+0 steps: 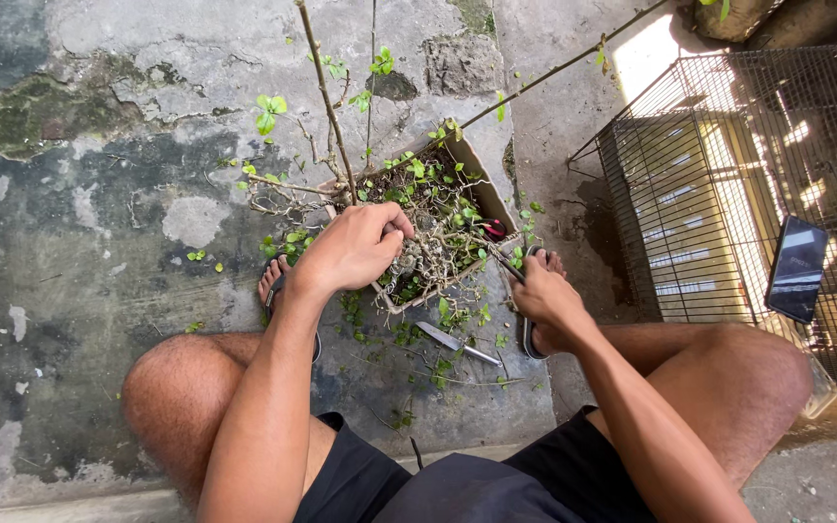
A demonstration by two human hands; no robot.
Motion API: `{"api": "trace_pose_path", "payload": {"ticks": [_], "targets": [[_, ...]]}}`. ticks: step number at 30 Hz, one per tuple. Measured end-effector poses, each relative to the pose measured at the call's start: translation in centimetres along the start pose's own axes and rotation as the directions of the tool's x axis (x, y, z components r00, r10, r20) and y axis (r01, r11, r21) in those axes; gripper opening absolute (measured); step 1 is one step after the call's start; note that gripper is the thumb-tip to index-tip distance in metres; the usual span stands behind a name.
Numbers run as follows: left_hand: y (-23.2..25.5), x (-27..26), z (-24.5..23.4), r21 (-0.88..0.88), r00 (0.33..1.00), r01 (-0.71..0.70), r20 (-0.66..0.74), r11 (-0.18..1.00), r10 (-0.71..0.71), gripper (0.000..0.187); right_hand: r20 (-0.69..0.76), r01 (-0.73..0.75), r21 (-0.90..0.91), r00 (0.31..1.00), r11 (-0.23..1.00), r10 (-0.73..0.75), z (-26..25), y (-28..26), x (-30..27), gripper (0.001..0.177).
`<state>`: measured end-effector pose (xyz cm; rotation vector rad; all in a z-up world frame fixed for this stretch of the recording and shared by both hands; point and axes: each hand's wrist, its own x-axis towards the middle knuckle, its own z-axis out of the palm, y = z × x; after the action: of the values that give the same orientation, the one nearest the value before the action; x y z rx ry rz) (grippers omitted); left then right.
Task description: The person prunes a bonsai plant using small shears, then uses wire to wrap around and shape the branches.
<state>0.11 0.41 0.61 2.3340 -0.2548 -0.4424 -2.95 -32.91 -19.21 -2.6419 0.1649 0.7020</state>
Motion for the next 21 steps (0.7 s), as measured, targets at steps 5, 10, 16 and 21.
{"api": "trace_pose_path", "payload": {"ticks": [5, 10, 16, 21], "targets": [[-0.5, 0.2, 0.3, 0.023, 0.999, -0.032, 0.002, 0.999, 0.032, 0.028, 0.398, -0.246, 0.524, 0.917, 0.816, 0.021, -5.9, 0.0, -9.1, 0.045], [-0.7, 0.2, 0.8, 0.059, 0.995, -0.096, -0.007, 0.994, 0.097, 0.027, 0.452, -0.440, 0.566, 0.873, 0.697, 0.184, -9.4, -1.6, -16.1, 0.042], [-0.3, -0.1, 0.5, 0.024, 0.998, -0.042, 0.039, 0.999, 0.041, 0.028, 0.422, -0.431, 0.478, 0.877, 0.765, 0.230, -9.9, -0.9, -20.0, 0.051], [-0.1, -0.3, 0.4, 0.007, 0.997, -0.050, 0.053, 0.999, 0.050, 0.025, 0.466, -0.443, 0.588, 0.869, 0.677, 0.163, -10.6, -0.9, -22.4, 0.056]]}}
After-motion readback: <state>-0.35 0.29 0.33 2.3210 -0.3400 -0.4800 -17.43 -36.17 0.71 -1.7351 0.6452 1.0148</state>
